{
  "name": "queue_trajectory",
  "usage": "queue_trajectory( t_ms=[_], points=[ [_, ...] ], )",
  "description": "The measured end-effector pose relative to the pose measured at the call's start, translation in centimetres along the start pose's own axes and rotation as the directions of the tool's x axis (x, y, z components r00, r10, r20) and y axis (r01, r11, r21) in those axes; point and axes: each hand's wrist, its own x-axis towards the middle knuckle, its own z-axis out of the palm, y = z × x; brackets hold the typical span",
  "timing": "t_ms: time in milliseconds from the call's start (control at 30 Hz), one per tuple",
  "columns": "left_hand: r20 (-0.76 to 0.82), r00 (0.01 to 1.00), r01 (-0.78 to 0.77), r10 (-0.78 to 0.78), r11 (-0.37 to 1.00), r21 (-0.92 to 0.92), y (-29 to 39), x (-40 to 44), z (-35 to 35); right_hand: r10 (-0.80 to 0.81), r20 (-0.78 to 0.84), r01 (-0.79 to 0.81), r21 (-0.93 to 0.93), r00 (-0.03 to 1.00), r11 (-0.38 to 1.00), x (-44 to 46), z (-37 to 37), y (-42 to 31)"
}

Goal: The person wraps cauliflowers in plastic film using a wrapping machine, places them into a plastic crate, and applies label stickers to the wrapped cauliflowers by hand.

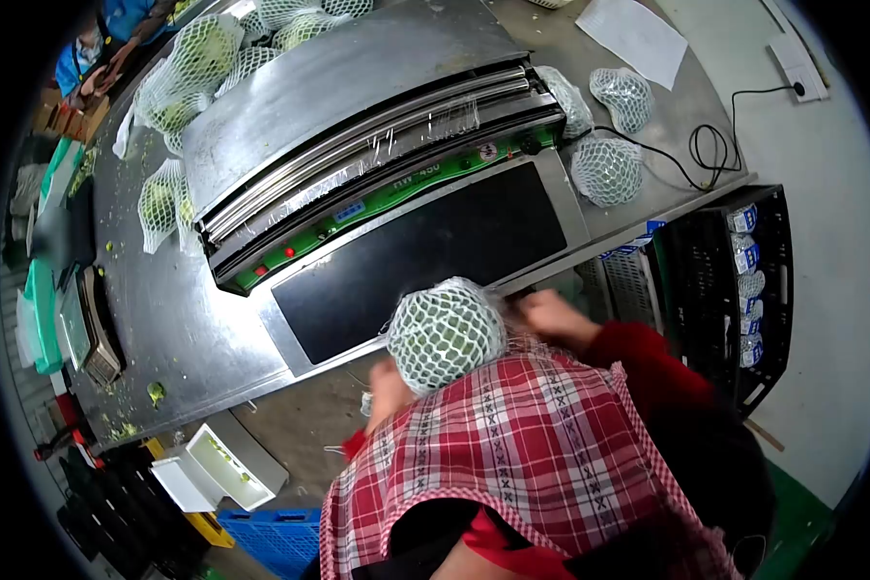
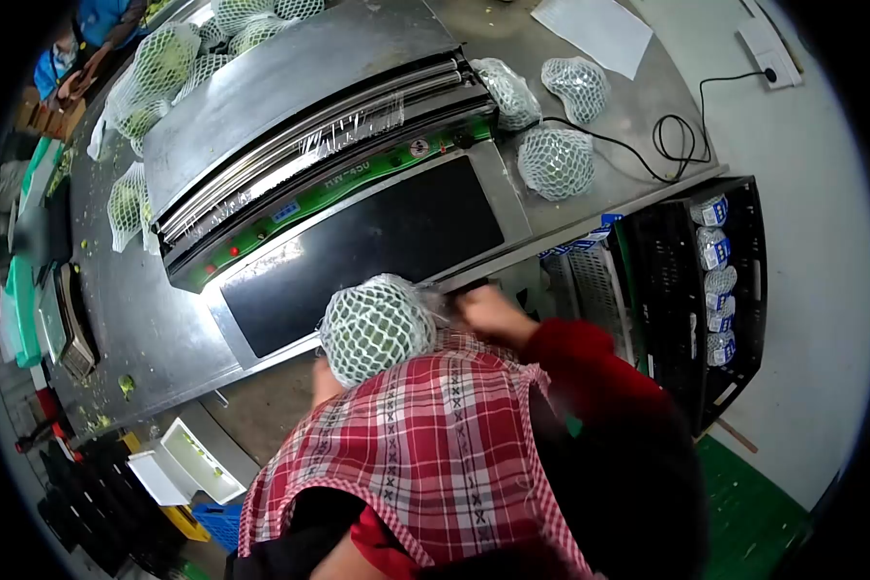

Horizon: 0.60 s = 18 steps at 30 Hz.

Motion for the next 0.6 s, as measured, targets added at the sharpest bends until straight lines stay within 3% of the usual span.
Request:
queue_trajectory(
  t_ms=[33, 67, 100, 133, 200, 233, 267, 300, 367, 400, 433, 467, 500, 533, 567, 600],
  points=[
    [0.055, 0.996, 0.071, -0.065, 0.991, -0.11, -0.1, 1.1, 1.4, -0.154, -0.077, 0.113, -0.382, 0.985, 0.917, 3.4, 2.5, 2.7],
    [0.1, 0.995, 0.004, 0.006, 0.996, -0.094, 0.1, 1.4, 2.0, 0.149, 0.041, -0.148, -0.018, 0.988, 0.989, 3.5, 4.6, 1.4],
    [0.126, 0.987, -0.092, 0.102, 0.993, -0.077, 1.6, 1.2, 2.5, 0.032, 0.096, -0.033, 0.011, 0.995, 0.999, 4.1, 5.7, 1.2],
    [0.135, 0.967, -0.207, 0.216, 0.975, -0.075, 3.4, 0.9, 2.6, -0.24, 0.149, 0.251, -0.064, 0.959, 0.966, 4.0, 6.6, 0.7],
    [0.116, 0.865, -0.482, 0.488, 0.872, -0.084, 9.0, -1.6, 2.1, -0.642, 0.285, 0.695, -0.15, 0.712, 0.703, 1.8, 6.6, -3.7],
    [0.107, 0.763, -0.634, 0.638, 0.77, -0.072, 12.0, -3.1, 2.1, -0.748, 0.329, 0.812, -0.13, 0.576, 0.568, 0.5, 6.5, -5.6],
    [0.114, 0.624, -0.774, 0.773, 0.631, -0.052, 14.8, -4.7, 2.3, -0.884, 0.28, 0.924, -0.194, 0.375, 0.33, 2.1, 7.6, -5.1],
    [0.148, 0.453, -0.887, 0.879, 0.461, -0.027, 17.2, -6.1, 2.5, -0.964, 0.228, 0.965, 0.192, 0.136, 0.181, -3.0, 6.0, -9.5],
    [0.286, 0.228, -0.965, 0.931, 0.255, -0.058, 20.6, -8.9, 2.9, -0.933, 0.346, 0.831, 0.488, 0.099, 0.269, -4.4, 5.6, -9.2],
    [0.421, 0.229, -0.934, 0.877, 0.32, -0.159, 21.4, -10.1, 2.5, -0.912, 0.402, 0.727, 0.602, 0.081, 0.33, -5.0, 5.4, -9.0],
    [0.547, 0.226, -0.883, 0.806, 0.406, -0.234, 22.3, -11.4, 2.1, -0.856, 0.468, 0.645, 0.59, 0.217, 0.486, -5.6, 4.6, -8.4],
    [0.761, 0.165, -0.744, 0.628, 0.586, -0.322, 23.4, -12.3, 1.6, -0.78, 0.529, 0.542, 0.569, 0.334, 0.618, -5.8, 3.8, -8.1],
    [0.905, 0.044, -0.564, 0.423, 0.758, -0.327, 23.8, -12.8, 1.3, -0.746, 0.539, 0.541, 0.522, 0.39, 0.66, -5.3, 2.8, -7.6],
    [0.874, 0.247, -0.301, 0.418, 0.891, -0.341, 22.2, -13.8, 1.3, -0.71, 0.546, 0.534, 0.475, 0.445, 0.7, -4.8, 1.8, -7.1],
    [0.822, 0.243, -0.509, 0.515, 0.789, -0.344, 22.8, -13.8, 1.8, -0.676, 0.471, 0.27, 0.67, 0.566, 0.692, -5.9, 0.3, -6.2],
    [0.742, 0.351, -0.613, 0.571, 0.739, -0.278, 21.8, -12.2, 2.2, -0.629, 0.387, 0.029, 0.837, 0.675, 0.546, -7.1, -1.1, -5.4]
  ],
)
